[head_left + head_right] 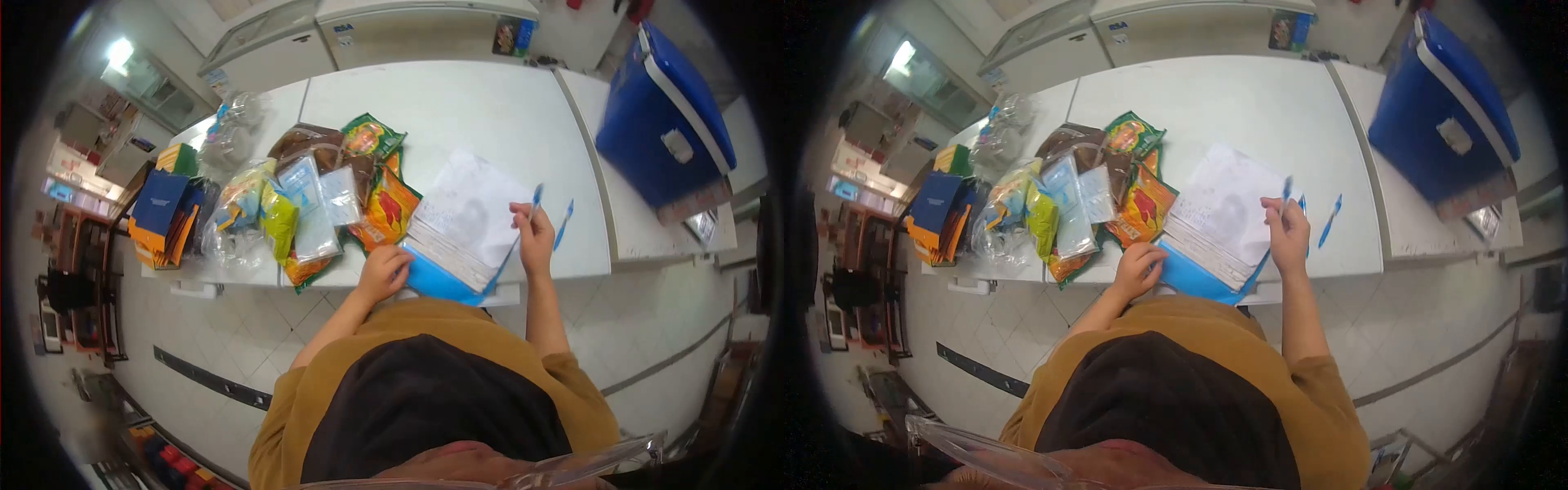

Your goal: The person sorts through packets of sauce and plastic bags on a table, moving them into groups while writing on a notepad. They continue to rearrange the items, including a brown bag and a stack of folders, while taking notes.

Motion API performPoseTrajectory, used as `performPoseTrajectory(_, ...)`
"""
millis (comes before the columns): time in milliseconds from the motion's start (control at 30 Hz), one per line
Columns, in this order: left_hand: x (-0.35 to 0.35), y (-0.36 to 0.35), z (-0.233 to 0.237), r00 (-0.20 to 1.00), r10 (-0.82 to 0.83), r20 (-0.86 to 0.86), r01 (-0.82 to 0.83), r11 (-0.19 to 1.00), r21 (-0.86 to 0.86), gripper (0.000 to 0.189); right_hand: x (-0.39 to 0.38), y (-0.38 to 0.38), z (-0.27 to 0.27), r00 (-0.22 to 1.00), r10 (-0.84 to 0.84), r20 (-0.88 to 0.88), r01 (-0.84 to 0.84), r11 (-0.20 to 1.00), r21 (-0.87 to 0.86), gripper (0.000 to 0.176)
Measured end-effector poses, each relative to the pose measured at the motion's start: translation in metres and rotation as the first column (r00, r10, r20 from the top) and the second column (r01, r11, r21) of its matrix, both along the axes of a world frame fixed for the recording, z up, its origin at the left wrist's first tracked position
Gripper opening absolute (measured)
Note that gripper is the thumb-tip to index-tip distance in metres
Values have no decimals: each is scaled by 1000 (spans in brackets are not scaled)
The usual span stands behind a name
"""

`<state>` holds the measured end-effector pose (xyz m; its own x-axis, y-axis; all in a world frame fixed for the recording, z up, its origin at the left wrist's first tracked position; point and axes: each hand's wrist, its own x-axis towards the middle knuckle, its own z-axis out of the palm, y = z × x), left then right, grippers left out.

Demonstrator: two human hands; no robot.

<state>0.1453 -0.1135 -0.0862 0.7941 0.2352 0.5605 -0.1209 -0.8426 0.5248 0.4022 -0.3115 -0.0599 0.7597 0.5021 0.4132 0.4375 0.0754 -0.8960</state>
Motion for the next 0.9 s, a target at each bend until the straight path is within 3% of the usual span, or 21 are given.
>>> performPoseTrajectory(100, -28, 0, 6, 994, 105, 31, -103, 994, -43, 20, -31, 6, 48, 977, 62, -206, -43, 994, 97, 55)
performPoseTrajectory(233, -71, -6, 2, 956, 289, 42, -276, 941, -198, 16, -40, 13, 47, 982, 36, -184, -7, 988, 154, 52)
performPoseTrajectory(367, -112, -12, -7, 887, 460, 29, -426, 842, -330, 13, -31, 20, 37, 987, 130, -90, -130, 992, 8, 51)
performPoseTrajectory(533, -134, 2, -2, 786, 612, 91, -580, 780, -237, 16, -28, 53, 29, 989, 138, -48, -144, 970, -193, 36)
performPoseTrajectory(567, -136, 8, 1, 767, 634, 100, -604, 766, -221, 18, -30, 61, 31, 990, 135, 35, -117, 940, -320, 38)
performPoseTrajectory(633, -137, 23, 7, 720, 694, 29, -686, 717, -122, 28, -31, 93, 31, 911, 203, 358, -87, 945, -314, 43)
performPoseTrajectory(800, -135, 64, 16, 675, 732, -93, -732, 680, 35, 52, -17, 162, 37, 825, 446, 348, -80, 702, -708, 53)
performPoseTrajectory(833, -134, 72, 21, 679, 731, -73, -728, 683, 66, 54, -11, 175, 24, 801, 463, 380, -26, 661, -750, 44)
performPoseTrajectory(900, -140, 90, 29, 653, 757, -22, -753, 651, 94, 61, -24, 193, 7, 742, 374, 556, 16, 820, -572, 39)
